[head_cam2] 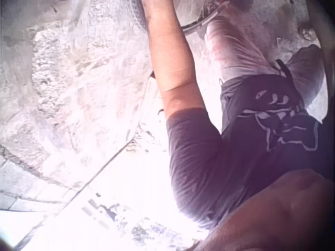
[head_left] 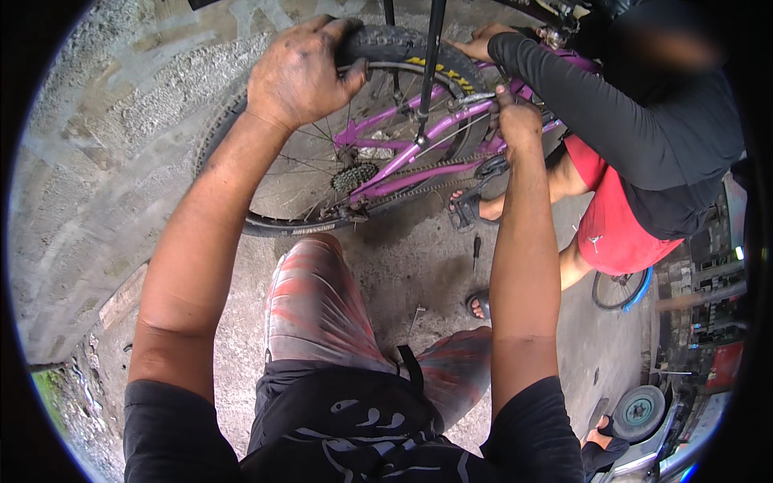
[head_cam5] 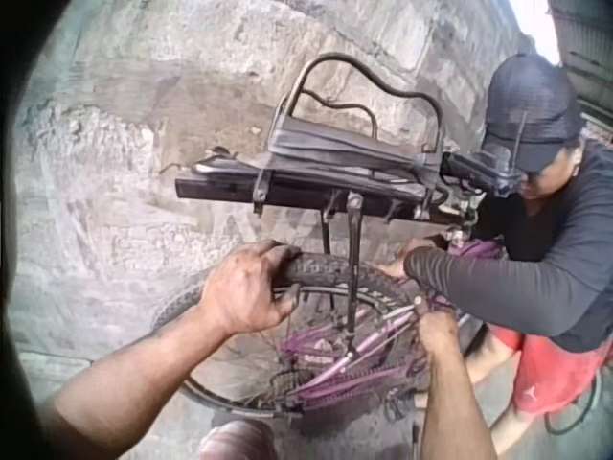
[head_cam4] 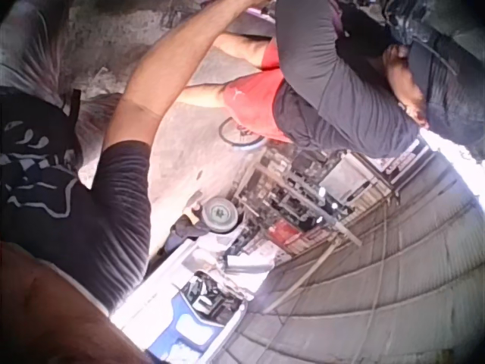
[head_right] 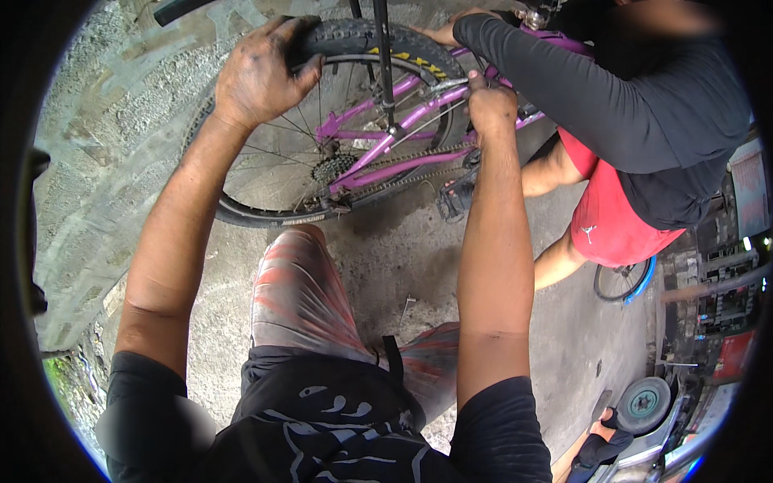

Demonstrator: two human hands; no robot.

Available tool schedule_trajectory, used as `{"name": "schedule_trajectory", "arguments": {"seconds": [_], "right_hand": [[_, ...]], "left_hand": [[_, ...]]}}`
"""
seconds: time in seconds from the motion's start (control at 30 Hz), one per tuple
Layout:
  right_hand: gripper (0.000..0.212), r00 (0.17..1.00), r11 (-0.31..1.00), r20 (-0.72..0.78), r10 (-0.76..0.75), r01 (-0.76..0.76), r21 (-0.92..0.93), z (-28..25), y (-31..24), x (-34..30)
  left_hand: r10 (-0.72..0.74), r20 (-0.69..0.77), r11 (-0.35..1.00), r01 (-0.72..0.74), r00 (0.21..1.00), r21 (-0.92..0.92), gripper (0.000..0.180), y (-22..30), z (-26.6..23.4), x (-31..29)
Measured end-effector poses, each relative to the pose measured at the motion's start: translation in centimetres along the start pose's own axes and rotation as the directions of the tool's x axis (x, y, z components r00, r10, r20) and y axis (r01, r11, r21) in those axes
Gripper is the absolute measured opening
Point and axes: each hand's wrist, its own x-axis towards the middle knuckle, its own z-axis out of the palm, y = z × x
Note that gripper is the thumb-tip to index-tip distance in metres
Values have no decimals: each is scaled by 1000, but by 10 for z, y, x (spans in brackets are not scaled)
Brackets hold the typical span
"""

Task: The person kneels and uses a wrench to tighten bolts on the rear wheel and derailleur of a purple bicycle. Another person assists by holding the rear rack and adjusting the chain. The bicycle remains on the ground during the repair.

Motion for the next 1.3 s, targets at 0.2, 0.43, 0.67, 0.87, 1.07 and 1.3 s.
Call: {"name": "schedule_trajectory", "arguments": {"seconds": [0.2,0.43,0.67,0.87,1.07,1.3], "right_hand": [[37,999,998,-19,-26,27,52,3,1,-1],[39,1000,999,14,-7,7,-53,0,-1,2],[39,999,998,43,-14,17,-53,-1,9,9],[36,998,999,61,-6,8,-37,-1,15,17],[39,999,998,47,20,-17,-56,-2,12,13],[43,999,993,37,20,-16,-113,-2,5,1]], "left_hand": [[-9,-4,995,9,1000,-97,56,6,-7,0],[84,-131,996,-84,988,5,55,-3,3,-4],[43,-84,994,-51,996,-96,55,2,-1,-3],[45,-85,993,-54,995,-109,54,0,2,-5],[20,-38,992,-24,999,-125,54,6,-4,-4],[10,-48,1000,-12,999,-28,56,8,-6,-7]]}}
